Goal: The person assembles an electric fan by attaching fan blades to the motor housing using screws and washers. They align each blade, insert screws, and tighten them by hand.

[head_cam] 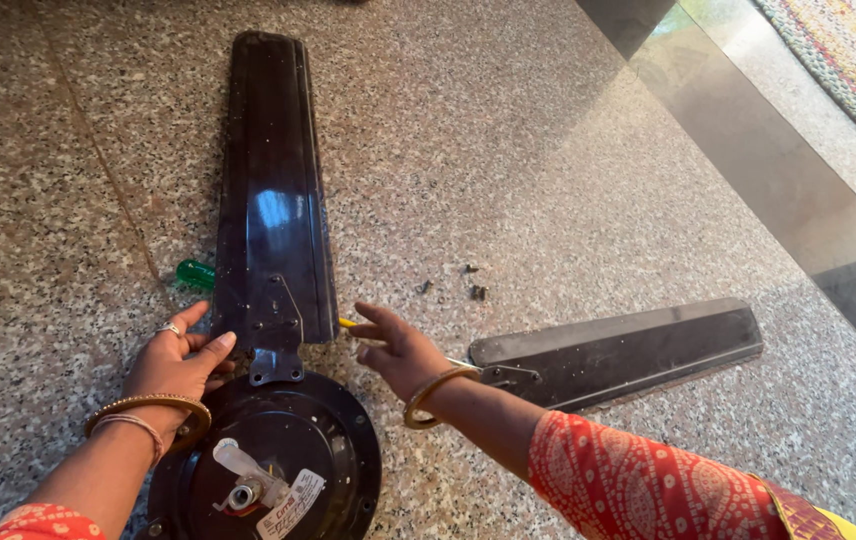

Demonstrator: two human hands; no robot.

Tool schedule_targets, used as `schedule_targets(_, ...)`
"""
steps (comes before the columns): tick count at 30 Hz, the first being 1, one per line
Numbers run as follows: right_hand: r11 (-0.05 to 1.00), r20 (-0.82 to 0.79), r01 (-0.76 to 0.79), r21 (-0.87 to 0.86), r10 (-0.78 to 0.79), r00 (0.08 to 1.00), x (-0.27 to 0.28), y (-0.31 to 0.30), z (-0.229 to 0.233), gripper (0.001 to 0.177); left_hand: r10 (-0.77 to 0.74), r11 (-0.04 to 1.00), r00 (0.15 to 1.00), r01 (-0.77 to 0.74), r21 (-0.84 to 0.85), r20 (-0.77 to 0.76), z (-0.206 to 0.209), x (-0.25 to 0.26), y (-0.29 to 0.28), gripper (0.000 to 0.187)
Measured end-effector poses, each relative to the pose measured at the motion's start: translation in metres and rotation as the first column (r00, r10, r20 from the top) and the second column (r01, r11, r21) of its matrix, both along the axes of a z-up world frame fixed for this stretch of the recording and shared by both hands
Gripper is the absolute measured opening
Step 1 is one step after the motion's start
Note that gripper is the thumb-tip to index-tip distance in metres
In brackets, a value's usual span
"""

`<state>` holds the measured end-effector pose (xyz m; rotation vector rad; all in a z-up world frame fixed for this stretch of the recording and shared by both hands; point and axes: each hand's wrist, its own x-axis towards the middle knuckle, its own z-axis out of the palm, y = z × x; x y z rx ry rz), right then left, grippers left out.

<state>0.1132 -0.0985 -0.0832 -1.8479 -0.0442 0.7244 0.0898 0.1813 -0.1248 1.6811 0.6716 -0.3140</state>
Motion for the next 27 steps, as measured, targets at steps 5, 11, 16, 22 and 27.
schedule_targets(5, 0.986, 0.111, -0.007, -0.167, 0.026, 0.993, 0.000, -0.017, 0.007, 0.052, -0.082, 0.934, 0.996, 0.068, 0.352, 0.025, 0.017, -0.005, -0.004, 0.070)
schedule_targets(11, 0.877, 0.316, 0.015, -0.480, 0.156, 0.936, 0.014, -0.050, 0.015, 0.035, -0.257, 0.661, 0.893, -0.115, 0.741, 0.369, 0.053, -0.006, -0.011, 0.055)
schedule_targets(16, 0.722, 0.513, 0.111, -0.683, 0.366, 0.777, 0.046, -0.097, 0.016, 0.028, -0.451, 0.678, 0.653, -0.193, 0.709, 0.609, 0.074, 0.010, -0.046, 0.057)
schedule_targets(22, 0.509, 0.452, 0.159, -0.846, 0.528, 0.719, 0.053, -0.132, 0.009, 0.035, -0.516, 0.762, 0.618, 0.015, 0.647, 0.593, 0.085, 0.021, -0.094, 0.045)
schedule_targets(27, 0.441, 0.382, 0.126, -0.888, 0.560, 0.735, 0.053, -0.137, 0.001, 0.036, -0.567, 0.775, 0.616, 0.173, 0.608, 0.547, 0.083, 0.021, -0.127, 0.041)
